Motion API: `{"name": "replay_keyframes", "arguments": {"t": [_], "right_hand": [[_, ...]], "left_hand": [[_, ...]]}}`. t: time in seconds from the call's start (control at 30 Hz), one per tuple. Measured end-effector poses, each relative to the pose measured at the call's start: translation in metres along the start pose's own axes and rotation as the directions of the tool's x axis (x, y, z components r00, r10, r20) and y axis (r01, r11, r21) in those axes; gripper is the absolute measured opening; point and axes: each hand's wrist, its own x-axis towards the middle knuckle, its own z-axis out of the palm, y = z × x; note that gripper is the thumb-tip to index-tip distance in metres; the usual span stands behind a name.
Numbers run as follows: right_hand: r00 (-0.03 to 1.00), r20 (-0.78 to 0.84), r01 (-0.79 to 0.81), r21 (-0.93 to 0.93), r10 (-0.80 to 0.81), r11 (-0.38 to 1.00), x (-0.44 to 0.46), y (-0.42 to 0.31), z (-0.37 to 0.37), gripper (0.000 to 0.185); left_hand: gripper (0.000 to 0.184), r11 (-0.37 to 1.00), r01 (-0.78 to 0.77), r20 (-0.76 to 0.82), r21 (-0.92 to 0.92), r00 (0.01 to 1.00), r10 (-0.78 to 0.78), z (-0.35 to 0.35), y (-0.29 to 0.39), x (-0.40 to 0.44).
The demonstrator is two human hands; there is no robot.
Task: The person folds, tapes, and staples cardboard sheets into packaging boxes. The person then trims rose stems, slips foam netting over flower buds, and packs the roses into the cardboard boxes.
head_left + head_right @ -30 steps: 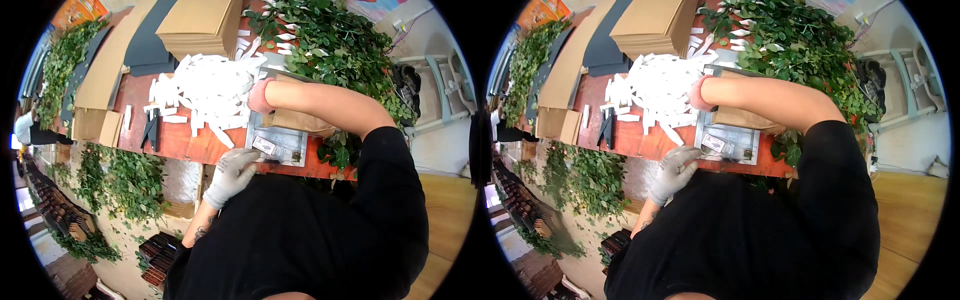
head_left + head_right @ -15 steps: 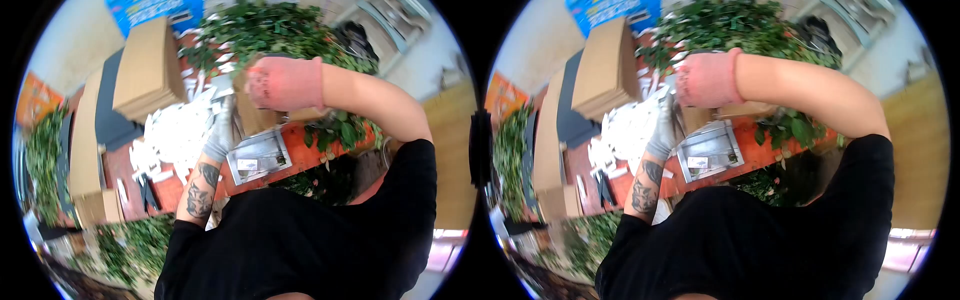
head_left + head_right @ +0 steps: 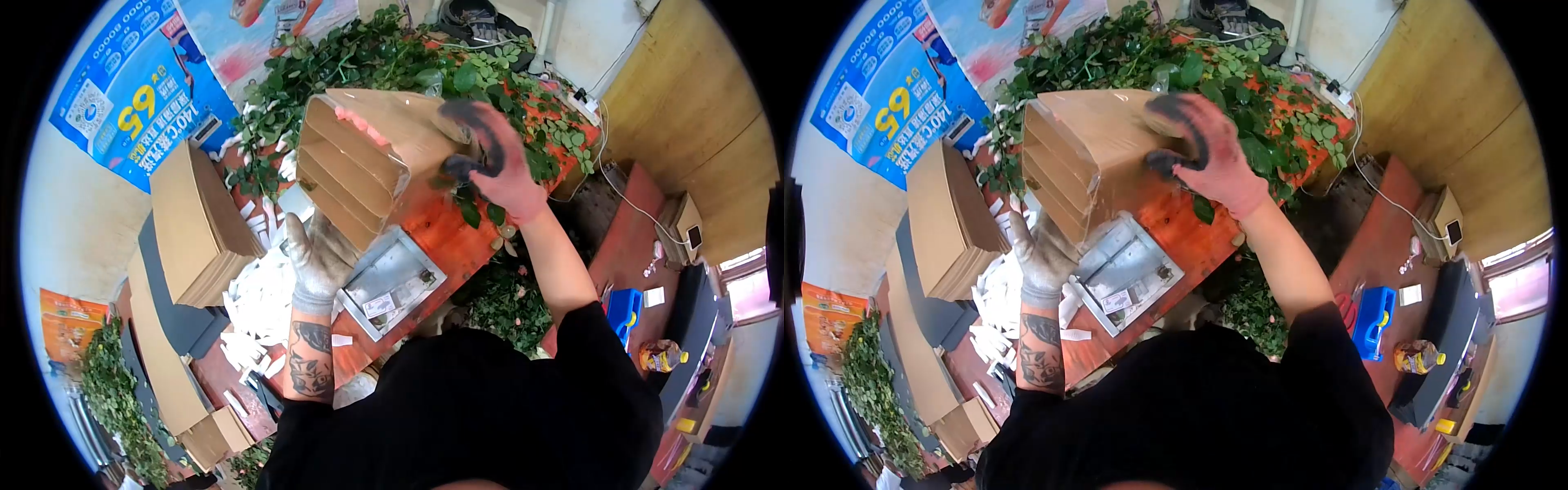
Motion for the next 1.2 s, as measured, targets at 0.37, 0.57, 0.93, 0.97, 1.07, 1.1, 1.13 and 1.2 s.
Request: {"name": "replay_keyframes", "arguments": {"t": [0.37,0.57,0.93,0.97,1.07,1.1,1.13,1.2], "right_hand": [[0.749,-0.609,-0.066,0.326,0.263,0.943,-0.034,0.069,-0.053,0.053],[0.758,-0.595,0.026,0.438,0.268,0.899,-0.017,0.085,-0.114,0.054],[0.772,-0.621,-0.099,0.094,0.136,0.991,-0.004,0.008,-0.244,0.052],[0.771,-0.626,-0.110,0.045,0.114,0.993,-0.003,-0.005,-0.251,0.052],[0.773,-0.631,-0.162,-0.094,0.067,0.982,0.000,-0.050,-0.263,0.051],[0.772,-0.633,-0.193,-0.147,0.058,0.970,0.001,-0.066,-0.265,0.051],[0.772,-0.634,-0.220,-0.209,0.039,0.953,0.001,-0.083,-0.267,0.051],[0.776,-0.631,-0.273,-0.347,-0.008,0.897,0.002,-0.120,-0.275,0.050]], "left_hand": [[0.085,0.348,-0.381,0.214,0.856,0.875,0.434,0.061,-0.082,0.042],[0.086,0.187,-0.497,0.399,0.847,0.828,0.394,0.113,-0.103,0.066],[0.077,0.373,-0.578,0.594,0.726,0.800,0.084,0.209,-0.108,0.106],[0.076,0.390,-0.604,0.635,0.695,0.770,0.061,0.217,-0.106,0.111],[0.074,0.436,-0.661,0.736,0.611,0.677,-0.004,0.235,-0.099,0.116],[0.073,0.453,-0.677,0.766,0.580,0.642,-0.022,0.243,-0.096,0.117],[0.073,0.475,-0.692,0.800,0.544,0.599,-0.042,0.250,-0.094,0.118],[0.071,0.526,-0.711,0.861,0.467,0.501,-0.088,0.265,-0.094,0.119]]}}
